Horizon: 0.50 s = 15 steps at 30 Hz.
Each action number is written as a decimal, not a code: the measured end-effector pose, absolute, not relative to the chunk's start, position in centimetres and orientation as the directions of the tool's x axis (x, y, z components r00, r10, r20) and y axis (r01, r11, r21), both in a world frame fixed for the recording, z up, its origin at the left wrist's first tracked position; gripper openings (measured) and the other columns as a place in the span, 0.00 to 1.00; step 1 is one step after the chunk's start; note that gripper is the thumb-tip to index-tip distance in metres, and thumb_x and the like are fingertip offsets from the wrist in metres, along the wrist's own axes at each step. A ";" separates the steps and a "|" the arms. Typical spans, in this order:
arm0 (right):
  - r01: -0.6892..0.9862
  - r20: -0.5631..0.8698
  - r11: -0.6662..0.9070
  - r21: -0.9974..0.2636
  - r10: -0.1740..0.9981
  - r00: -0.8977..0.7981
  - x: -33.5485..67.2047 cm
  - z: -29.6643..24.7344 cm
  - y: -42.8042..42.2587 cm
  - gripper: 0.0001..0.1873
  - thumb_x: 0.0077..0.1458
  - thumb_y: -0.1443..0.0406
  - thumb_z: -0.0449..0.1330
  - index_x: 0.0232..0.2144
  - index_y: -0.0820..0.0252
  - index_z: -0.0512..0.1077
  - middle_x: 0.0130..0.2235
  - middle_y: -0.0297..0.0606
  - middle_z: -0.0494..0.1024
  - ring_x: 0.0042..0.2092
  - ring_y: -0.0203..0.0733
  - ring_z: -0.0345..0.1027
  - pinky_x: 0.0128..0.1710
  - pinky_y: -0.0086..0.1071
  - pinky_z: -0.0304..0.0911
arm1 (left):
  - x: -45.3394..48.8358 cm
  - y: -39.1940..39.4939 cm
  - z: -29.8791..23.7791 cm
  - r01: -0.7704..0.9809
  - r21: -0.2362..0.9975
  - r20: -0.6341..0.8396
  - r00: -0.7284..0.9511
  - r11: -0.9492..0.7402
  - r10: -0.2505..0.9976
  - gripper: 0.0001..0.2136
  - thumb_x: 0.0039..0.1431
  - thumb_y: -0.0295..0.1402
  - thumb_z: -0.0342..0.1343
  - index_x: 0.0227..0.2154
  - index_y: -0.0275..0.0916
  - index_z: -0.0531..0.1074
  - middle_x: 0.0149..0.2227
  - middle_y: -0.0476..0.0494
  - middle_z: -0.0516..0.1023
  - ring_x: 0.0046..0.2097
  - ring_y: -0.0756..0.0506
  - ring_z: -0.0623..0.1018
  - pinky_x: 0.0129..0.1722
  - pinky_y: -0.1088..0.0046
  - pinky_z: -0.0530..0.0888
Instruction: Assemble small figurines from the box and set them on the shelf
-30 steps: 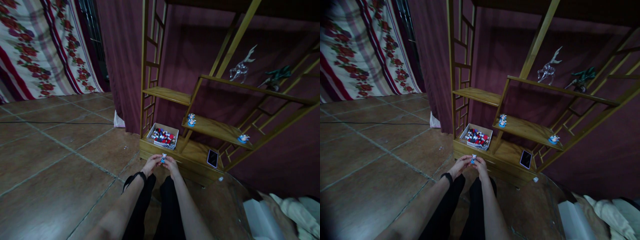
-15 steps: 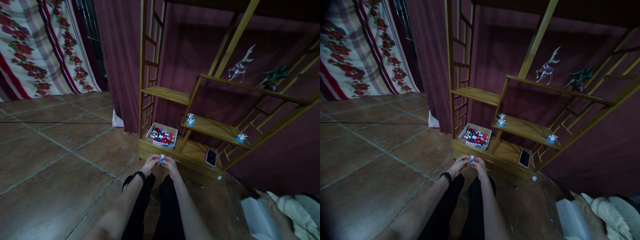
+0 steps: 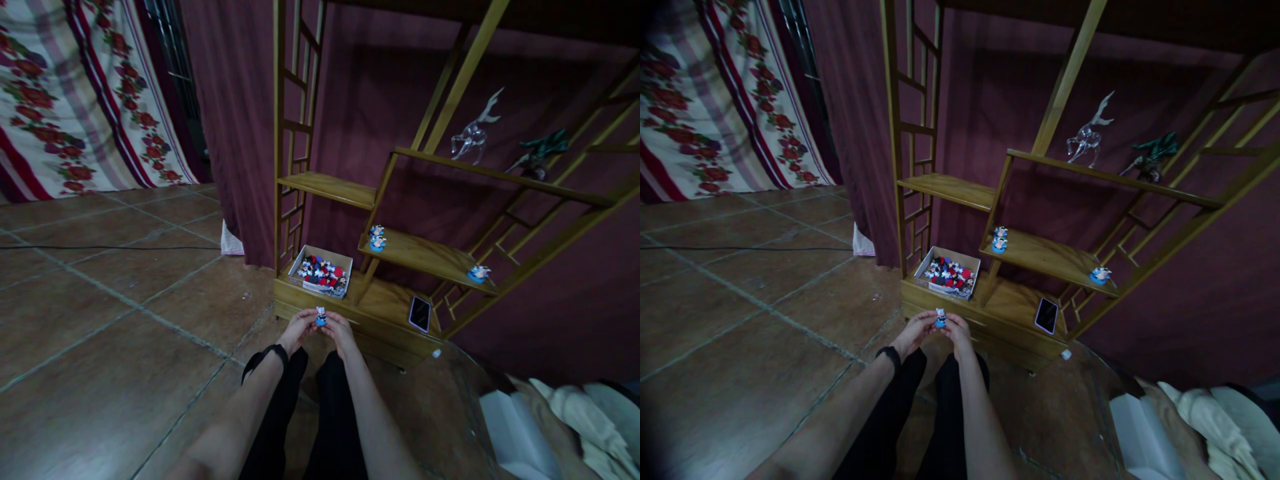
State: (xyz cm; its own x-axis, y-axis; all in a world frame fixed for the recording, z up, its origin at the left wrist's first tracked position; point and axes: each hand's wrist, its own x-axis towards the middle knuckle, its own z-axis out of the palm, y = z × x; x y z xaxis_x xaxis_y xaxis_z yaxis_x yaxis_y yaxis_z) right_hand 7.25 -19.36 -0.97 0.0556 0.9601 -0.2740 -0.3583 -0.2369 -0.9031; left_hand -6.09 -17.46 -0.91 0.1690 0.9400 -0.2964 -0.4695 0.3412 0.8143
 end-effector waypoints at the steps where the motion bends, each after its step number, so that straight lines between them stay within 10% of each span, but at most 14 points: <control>1: -0.361 -0.275 -0.237 -0.902 0.960 0.056 7.2 -1.1 -19.3 0.20 0.36 0.59 0.66 0.35 0.60 0.74 0.37 0.41 0.79 0.37 0.42 0.73 0.37 0.33 0.66 | -6.1 -17.4 -1.0 -0.473 0.814 -0.293 0.166 0.337 0.941 0.08 0.41 0.26 0.64 0.28 0.34 0.76 0.26 0.43 0.77 0.25 0.52 0.74 0.26 0.78 0.69; 15: -0.356 -0.285 -0.257 -0.898 0.958 0.027 7.0 -1.2 -19.2 0.17 0.39 0.59 0.65 0.34 0.59 0.74 0.33 0.40 0.79 0.33 0.40 0.72 0.36 0.34 0.67 | -6.2 -16.9 -1.5 -0.415 0.855 -0.268 0.164 0.312 0.949 0.08 0.39 0.28 0.64 0.26 0.34 0.76 0.20 0.48 0.74 0.21 0.55 0.69 0.22 0.80 0.64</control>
